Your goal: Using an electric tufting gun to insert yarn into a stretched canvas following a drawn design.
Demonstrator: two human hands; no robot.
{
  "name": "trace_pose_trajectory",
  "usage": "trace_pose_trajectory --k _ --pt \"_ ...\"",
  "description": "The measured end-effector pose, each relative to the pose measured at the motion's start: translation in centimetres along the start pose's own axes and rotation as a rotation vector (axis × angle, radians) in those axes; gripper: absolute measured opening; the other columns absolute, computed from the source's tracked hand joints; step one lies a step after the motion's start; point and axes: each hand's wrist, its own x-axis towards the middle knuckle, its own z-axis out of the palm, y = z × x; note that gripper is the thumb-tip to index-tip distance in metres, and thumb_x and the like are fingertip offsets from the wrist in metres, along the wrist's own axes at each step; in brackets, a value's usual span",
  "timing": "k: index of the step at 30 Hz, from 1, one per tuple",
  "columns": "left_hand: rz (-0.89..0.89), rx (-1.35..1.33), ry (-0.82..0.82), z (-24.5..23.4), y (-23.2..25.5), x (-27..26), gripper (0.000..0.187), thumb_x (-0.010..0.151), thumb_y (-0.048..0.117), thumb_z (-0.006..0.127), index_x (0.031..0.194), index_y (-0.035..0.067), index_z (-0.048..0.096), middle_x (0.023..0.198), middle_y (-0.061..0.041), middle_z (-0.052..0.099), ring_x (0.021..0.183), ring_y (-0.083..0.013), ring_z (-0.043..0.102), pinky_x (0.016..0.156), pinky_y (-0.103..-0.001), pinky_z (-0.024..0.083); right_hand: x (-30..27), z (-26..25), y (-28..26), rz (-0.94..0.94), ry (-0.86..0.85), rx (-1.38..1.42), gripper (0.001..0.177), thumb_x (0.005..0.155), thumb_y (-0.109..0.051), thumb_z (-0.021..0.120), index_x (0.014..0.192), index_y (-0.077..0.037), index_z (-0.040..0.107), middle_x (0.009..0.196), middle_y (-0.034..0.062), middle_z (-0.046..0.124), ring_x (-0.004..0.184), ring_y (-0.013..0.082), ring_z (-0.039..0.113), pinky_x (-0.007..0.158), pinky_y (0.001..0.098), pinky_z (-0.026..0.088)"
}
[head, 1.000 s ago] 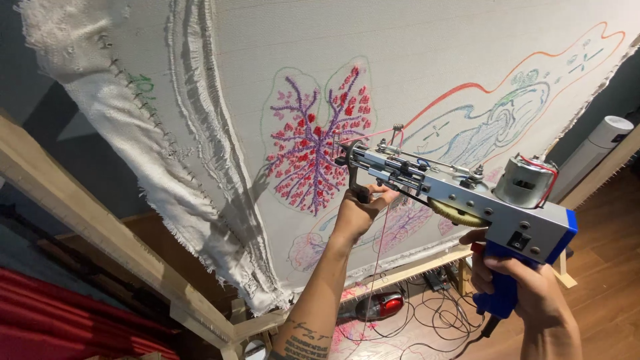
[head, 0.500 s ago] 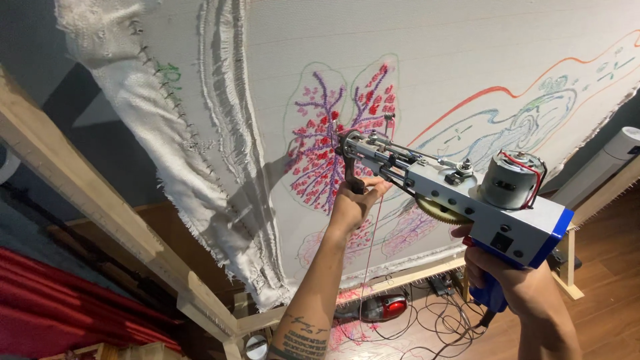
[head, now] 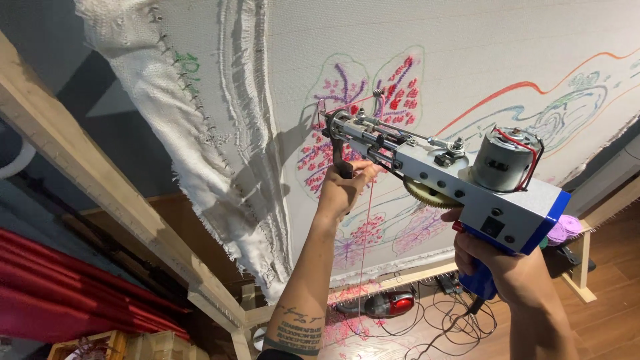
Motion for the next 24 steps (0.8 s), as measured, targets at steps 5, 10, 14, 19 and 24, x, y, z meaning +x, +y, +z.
trace_pose_trajectory --k 5,10,14,19,24 --pt "-0.126 0.116 0.022 -0.1 2.9 -0.5 0.034 0.072 0.024 0.068 0.097 0.001 0.070 0.061 -0.004 0.059 0.047 -0.0080 0.043 0.044 -0.020 0.031 0.5 0.5 -0.3 0.028 0.034 -0.048 0.031 0.067 0.009 0.056 0.098 0.007 0.061 0.053 0.0100 0.049 0.039 0.0171 0.044 0.037 0.0275 0.036" --pt "-0.189 0.062 0.009 -0.3 3.6 -0.2 0.032 0.073 0.019 0.067 0.099 0.001 0.069 0.073 -0.008 0.069 0.032 -0.0040 0.029 0.031 -0.020 0.018 0.9 0.9 -0.5 0.055 0.057 -0.055 0.029 0.069 0.009 0.057 0.098 0.006 0.061 0.054 0.0102 0.049 0.039 0.0174 0.044 0.037 0.0270 0.035" --pt "-0.100 0.063 0.014 -0.7 2.2 0.9 0.030 0.074 0.020 0.068 0.095 -0.001 0.069 0.071 -0.009 0.068 0.055 -0.0101 0.050 0.053 -0.019 0.038 1.5 1.4 -0.4 0.041 0.026 -0.067 0.029 0.069 0.010 0.054 0.097 0.007 0.060 0.053 0.0110 0.049 0.038 0.0179 0.044 0.035 0.0270 0.035" --pt "0.030 -0.043 -0.047 -1.6 -0.2 3.0 0.025 0.077 0.013 0.065 0.096 -0.003 0.067 0.089 -0.014 0.069 0.078 -0.0184 0.066 0.073 -0.024 0.053 2.8 2.2 -0.6 0.091 0.055 -0.051 0.030 0.068 0.012 0.053 0.097 0.006 0.060 0.054 0.0105 0.048 0.039 0.0172 0.042 0.036 0.0269 0.034" --pt "-0.163 0.235 -0.020 -1.5 4.6 2.5 0.038 0.076 0.031 0.059 0.104 0.006 0.067 0.100 -0.016 0.069 0.092 -0.0232 0.068 0.077 -0.027 0.053 3.9 3.6 -1.2 0.187 0.098 -0.020 0.028 0.072 0.012 0.056 0.099 0.006 0.061 0.060 0.0106 0.050 0.043 0.0175 0.043 0.039 0.0279 0.034"
